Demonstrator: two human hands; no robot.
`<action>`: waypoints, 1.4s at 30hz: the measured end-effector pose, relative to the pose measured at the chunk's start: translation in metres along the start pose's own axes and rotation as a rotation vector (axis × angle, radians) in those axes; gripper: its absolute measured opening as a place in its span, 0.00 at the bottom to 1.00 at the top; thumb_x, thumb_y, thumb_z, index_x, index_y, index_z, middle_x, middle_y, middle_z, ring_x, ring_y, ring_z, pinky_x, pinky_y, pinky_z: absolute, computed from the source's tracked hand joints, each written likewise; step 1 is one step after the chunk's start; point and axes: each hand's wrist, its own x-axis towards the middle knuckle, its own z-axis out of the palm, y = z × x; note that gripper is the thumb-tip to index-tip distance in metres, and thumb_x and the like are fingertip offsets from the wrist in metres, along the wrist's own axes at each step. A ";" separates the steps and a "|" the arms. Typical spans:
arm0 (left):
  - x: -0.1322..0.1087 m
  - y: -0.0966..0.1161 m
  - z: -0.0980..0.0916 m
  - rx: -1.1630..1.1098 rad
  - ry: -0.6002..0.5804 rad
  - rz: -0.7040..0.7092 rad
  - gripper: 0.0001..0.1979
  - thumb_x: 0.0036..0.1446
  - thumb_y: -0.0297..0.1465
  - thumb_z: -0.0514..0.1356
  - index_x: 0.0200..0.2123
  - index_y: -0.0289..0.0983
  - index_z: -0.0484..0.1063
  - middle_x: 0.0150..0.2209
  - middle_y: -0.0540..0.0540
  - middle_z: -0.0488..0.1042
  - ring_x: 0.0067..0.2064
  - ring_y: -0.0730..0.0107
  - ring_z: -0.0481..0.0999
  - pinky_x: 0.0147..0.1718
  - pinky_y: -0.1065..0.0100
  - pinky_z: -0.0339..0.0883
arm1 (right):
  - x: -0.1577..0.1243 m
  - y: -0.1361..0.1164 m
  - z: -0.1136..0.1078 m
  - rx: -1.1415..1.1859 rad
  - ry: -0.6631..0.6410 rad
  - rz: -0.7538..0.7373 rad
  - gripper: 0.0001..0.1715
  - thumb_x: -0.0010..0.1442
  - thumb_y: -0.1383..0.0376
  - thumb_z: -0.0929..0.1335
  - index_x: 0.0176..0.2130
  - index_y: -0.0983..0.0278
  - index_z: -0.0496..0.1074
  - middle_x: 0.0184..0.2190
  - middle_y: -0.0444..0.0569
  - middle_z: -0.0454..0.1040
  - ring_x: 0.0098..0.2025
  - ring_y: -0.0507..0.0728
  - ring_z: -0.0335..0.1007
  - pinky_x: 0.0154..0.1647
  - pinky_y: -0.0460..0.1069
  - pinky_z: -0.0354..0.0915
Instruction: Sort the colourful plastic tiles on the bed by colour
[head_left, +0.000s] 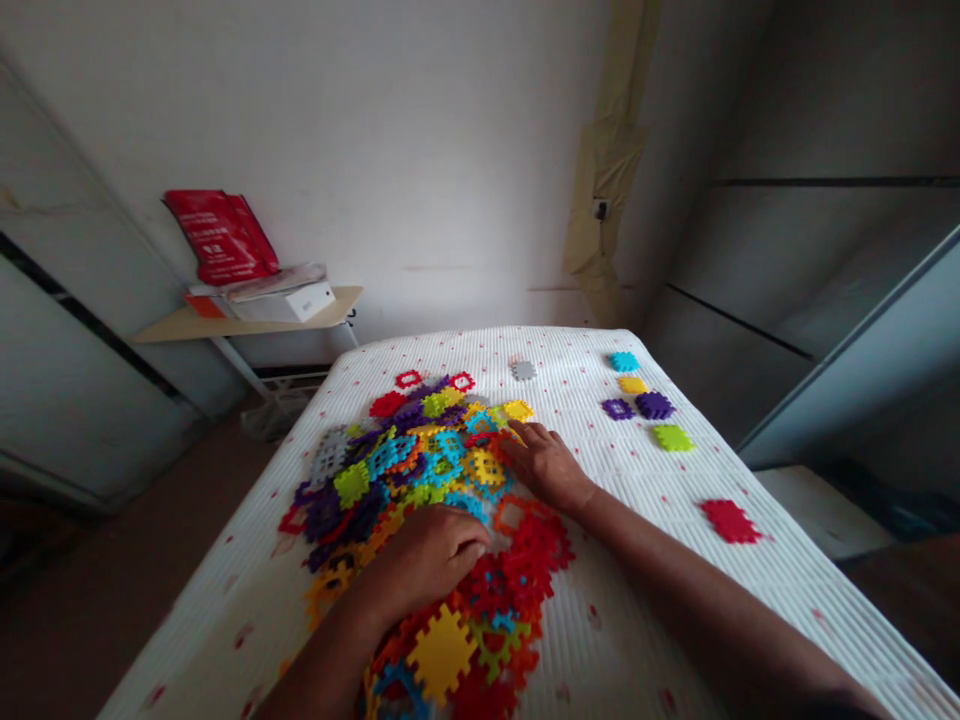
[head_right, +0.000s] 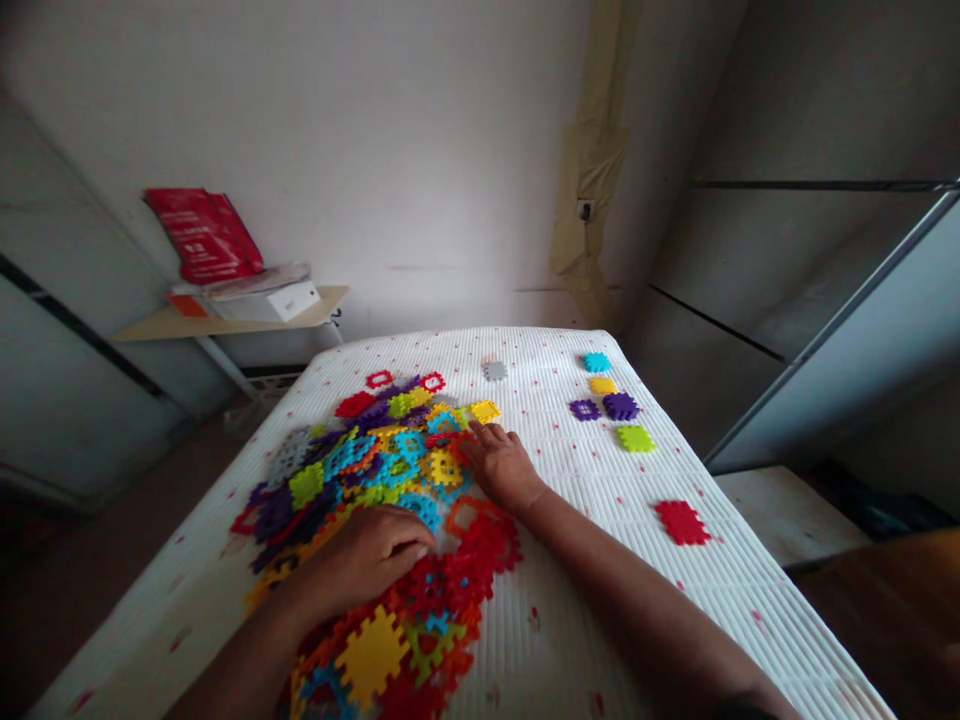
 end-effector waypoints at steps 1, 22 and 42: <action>0.000 -0.002 -0.002 -0.020 0.010 -0.001 0.12 0.55 0.29 0.52 0.28 0.42 0.76 0.28 0.52 0.77 0.31 0.72 0.75 0.34 0.74 0.65 | 0.001 0.000 -0.001 0.011 0.008 0.016 0.18 0.64 0.63 0.60 0.53 0.59 0.66 0.58 0.56 0.60 0.54 0.61 0.56 0.49 0.57 0.60; -0.049 -0.053 -0.009 0.079 0.240 -0.024 0.12 0.53 0.26 0.54 0.36 0.42 0.76 0.43 0.46 0.76 0.49 0.66 0.71 0.49 0.62 0.66 | 0.006 -0.029 -0.010 0.100 -0.084 -0.249 0.16 0.56 0.66 0.66 0.45 0.56 0.74 0.64 0.49 0.51 0.62 0.64 0.44 0.55 0.61 0.49; -0.054 -0.053 0.000 -0.193 0.426 -0.066 0.09 0.55 0.30 0.54 0.36 0.37 0.74 0.40 0.43 0.76 0.43 0.67 0.75 0.43 0.66 0.69 | 0.007 -0.020 0.002 0.107 -0.024 -0.247 0.10 0.56 0.65 0.66 0.40 0.64 0.73 0.61 0.54 0.57 0.60 0.64 0.51 0.55 0.60 0.53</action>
